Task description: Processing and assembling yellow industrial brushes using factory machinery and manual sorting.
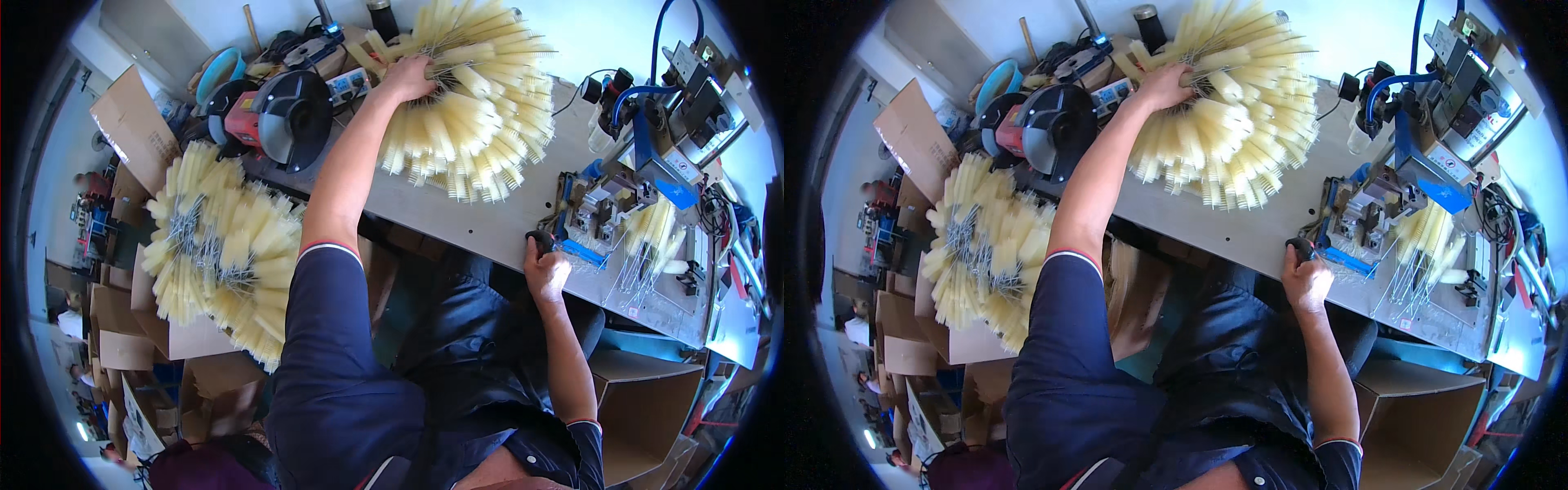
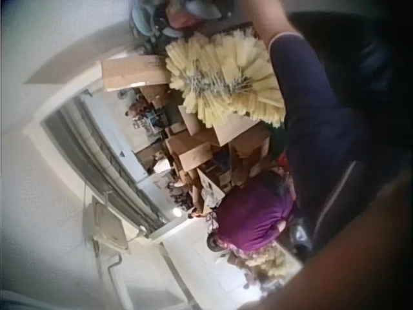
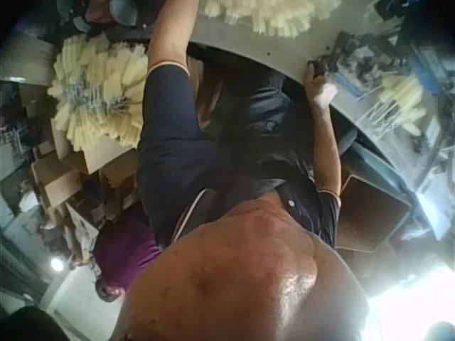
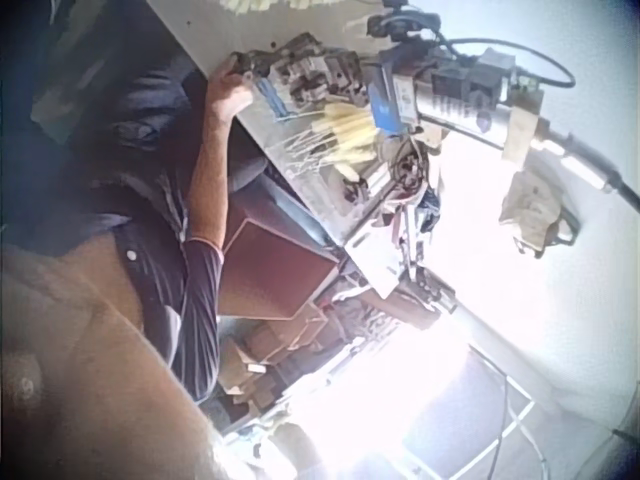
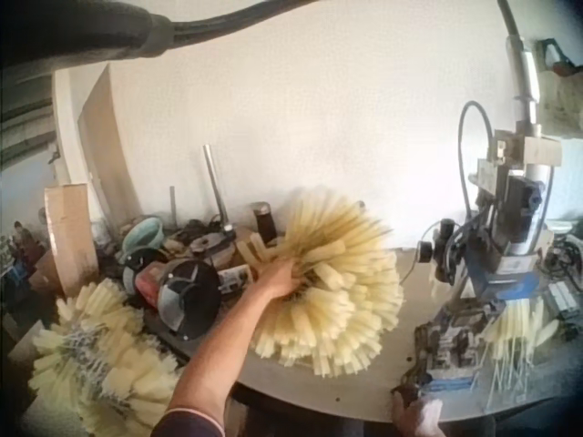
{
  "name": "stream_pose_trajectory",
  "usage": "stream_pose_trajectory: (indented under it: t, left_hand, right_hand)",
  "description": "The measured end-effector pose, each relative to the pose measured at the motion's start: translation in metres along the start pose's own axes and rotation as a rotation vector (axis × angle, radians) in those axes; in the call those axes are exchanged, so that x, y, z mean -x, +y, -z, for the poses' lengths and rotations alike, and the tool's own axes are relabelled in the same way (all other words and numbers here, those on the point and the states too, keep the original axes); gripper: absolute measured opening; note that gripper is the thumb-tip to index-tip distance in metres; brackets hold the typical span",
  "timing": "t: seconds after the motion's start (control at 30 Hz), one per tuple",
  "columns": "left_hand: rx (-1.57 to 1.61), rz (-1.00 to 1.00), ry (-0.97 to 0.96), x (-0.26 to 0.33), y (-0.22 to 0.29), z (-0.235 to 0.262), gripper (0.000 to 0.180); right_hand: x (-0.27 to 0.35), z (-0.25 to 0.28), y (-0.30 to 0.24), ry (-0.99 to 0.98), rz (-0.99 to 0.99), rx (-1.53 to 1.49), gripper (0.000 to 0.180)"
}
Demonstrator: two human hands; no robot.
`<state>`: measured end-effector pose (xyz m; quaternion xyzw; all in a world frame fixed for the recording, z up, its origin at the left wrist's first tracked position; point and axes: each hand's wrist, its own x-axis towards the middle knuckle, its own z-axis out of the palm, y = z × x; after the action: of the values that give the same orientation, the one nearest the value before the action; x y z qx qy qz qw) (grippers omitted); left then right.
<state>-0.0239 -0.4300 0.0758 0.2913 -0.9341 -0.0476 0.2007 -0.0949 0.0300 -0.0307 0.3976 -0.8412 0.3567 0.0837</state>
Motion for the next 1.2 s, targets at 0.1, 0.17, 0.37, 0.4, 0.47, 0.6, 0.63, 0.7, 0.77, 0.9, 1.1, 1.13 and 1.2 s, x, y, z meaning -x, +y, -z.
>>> stream_pose_trajectory:
  t: [0.1,0.17,0.37,0.4,0.47,0.6,0.63,0.7,0.77,0.9,1.1,1.13,1.2]
  left_hand:
    - [-0.134,-0.023,-0.003,-0.008,0.006,-0.012,0.043]
    - [-0.192,-0.055,-0.018,-0.009,0.007,-0.006,0.036]
    - [-0.231,-0.051,0.245,0.002,-0.006,0.048,0.020]
    - [-0.237,0.021,0.317,0.004,-0.008,0.057,0.018]
    - [-0.129,0.149,0.313,0.009,-0.013,0.070,0.021]
    - [0.427,0.358,0.252,0.018,-0.015,0.066,0.025]
    - [0.598,0.458,0.204,0.018,-0.015,0.061,0.025]
    - [0.976,0.547,0.207,0.018,-0.015,0.052,0.023]
    - [1.260,0.627,0.166,0.013,-0.016,0.051,0.020]
    - [1.444,0.550,0.172,0.011,-0.017,0.067,0.012]
    - [0.140,0.497,0.174,0.045,0.041,0.000,0.030]
    - [0.017,0.452,0.258,0.048,0.042,-0.007,0.035]
    - [0.168,0.403,0.315,0.049,0.036,-0.008,0.031]
  right_hand:
    - [0.000,-0.001,0.003,-0.007,0.003,-0.029,0.013]
    - [0.000,-0.002,0.005,-0.006,0.016,-0.030,0.014]
    - [0.001,-0.005,0.007,-0.005,0.030,-0.020,0.016]
    - [0.002,-0.004,0.007,-0.004,0.032,-0.022,0.016]
    - [0.002,-0.004,0.006,-0.021,0.026,-0.023,0.017]
    - [0.003,-0.003,0.006,-0.040,0.002,0.012,0.018]
    - [0.003,-0.003,0.006,0.000,0.052,-0.011,0.018]
    - [0.004,-0.003,0.007,-0.013,0.042,0.014,0.019]
    - [0.005,-0.003,0.007,0.035,0.081,0.008,0.019]
    - [0.005,-0.004,0.007,0.005,0.042,0.031,0.020]
    - [0.006,-0.010,0.013,0.056,0.104,0.034,0.024]
    - [0.009,-0.010,0.017,0.063,0.094,0.033,0.025]
    - [0.010,-0.015,0.022,0.058,0.085,0.030,0.026]
